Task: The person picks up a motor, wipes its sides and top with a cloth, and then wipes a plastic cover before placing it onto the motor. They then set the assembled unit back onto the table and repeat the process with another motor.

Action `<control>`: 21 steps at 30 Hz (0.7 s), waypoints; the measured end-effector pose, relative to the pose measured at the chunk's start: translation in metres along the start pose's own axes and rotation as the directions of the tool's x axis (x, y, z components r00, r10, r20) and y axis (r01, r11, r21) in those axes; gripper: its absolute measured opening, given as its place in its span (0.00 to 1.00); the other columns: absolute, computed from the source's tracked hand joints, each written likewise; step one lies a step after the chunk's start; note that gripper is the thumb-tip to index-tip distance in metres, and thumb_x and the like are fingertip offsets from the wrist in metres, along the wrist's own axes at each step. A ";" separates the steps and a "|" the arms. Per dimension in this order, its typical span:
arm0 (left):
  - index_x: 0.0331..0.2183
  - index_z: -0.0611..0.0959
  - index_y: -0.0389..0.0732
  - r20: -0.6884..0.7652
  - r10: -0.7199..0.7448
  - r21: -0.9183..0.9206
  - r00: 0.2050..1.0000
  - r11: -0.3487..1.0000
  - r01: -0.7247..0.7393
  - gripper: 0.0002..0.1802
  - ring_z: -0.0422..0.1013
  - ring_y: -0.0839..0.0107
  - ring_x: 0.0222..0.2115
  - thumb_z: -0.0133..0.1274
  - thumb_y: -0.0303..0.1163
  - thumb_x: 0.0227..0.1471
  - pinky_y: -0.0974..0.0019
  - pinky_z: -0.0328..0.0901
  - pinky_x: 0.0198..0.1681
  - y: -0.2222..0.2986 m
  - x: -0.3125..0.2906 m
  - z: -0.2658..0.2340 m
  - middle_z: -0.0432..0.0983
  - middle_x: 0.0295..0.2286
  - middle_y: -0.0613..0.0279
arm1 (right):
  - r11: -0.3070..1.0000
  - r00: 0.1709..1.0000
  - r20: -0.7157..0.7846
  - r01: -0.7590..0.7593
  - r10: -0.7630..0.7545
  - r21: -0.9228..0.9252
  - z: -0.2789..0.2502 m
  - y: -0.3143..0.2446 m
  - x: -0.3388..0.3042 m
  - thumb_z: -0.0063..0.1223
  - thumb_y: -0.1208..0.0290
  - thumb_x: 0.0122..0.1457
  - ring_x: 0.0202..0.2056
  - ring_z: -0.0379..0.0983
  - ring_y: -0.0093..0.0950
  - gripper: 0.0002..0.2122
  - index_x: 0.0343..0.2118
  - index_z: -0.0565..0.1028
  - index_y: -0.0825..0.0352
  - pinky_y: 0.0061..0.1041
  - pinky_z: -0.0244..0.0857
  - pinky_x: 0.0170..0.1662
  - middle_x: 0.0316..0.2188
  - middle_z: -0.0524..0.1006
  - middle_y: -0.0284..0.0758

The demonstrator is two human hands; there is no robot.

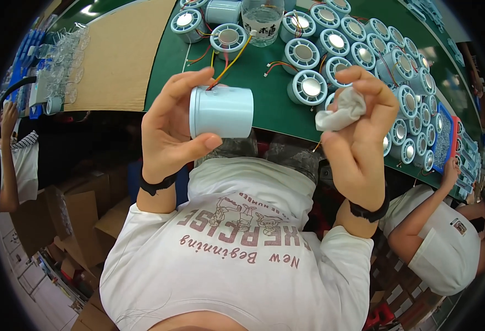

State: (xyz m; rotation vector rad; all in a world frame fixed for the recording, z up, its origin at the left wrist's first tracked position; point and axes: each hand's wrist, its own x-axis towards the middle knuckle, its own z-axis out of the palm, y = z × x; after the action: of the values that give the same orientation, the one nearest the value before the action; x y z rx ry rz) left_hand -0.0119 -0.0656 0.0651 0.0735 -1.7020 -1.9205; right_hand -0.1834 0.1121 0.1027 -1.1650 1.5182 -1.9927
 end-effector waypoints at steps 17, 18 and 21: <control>0.44 0.71 0.36 -0.082 0.283 0.141 0.956 0.952 -0.270 0.37 0.66 0.62 0.50 0.69 0.14 0.29 0.63 0.71 0.50 0.002 -0.003 0.018 0.58 0.43 0.58 | 0.892 0.949 -0.266 0.031 -0.167 -0.450 0.040 0.013 0.010 0.60 0.80 0.53 0.37 0.71 0.27 0.08 0.36 0.81 0.66 0.23 0.67 0.37 0.36 0.73 0.35; 0.44 0.71 0.36 -0.094 0.261 0.159 0.961 0.957 -0.244 0.37 0.65 0.60 0.51 0.69 0.13 0.29 0.62 0.71 0.49 0.001 -0.002 0.017 0.58 0.43 0.58 | 0.943 0.915 -0.372 0.027 -0.157 -0.331 0.041 0.012 0.009 0.61 0.79 0.53 0.36 0.70 0.27 0.07 0.36 0.81 0.66 0.23 0.67 0.36 0.37 0.74 0.36; 0.44 0.71 0.37 -0.100 0.237 0.164 0.966 0.962 -0.219 0.37 0.65 0.58 0.52 0.68 0.12 0.29 0.62 0.72 0.49 -0.002 -0.003 0.020 0.58 0.43 0.58 | 0.781 0.947 0.073 0.299 -0.312 -0.549 0.043 -0.003 -0.004 0.60 0.80 0.53 0.36 0.71 0.28 0.07 0.36 0.81 0.66 0.23 0.68 0.36 0.38 0.74 0.38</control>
State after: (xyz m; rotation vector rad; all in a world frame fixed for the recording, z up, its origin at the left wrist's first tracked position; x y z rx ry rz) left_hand -0.0181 -0.0458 0.0666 0.0457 -1.6947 -1.5865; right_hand -0.1464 0.0894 0.1069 -1.7175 2.1239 -1.7924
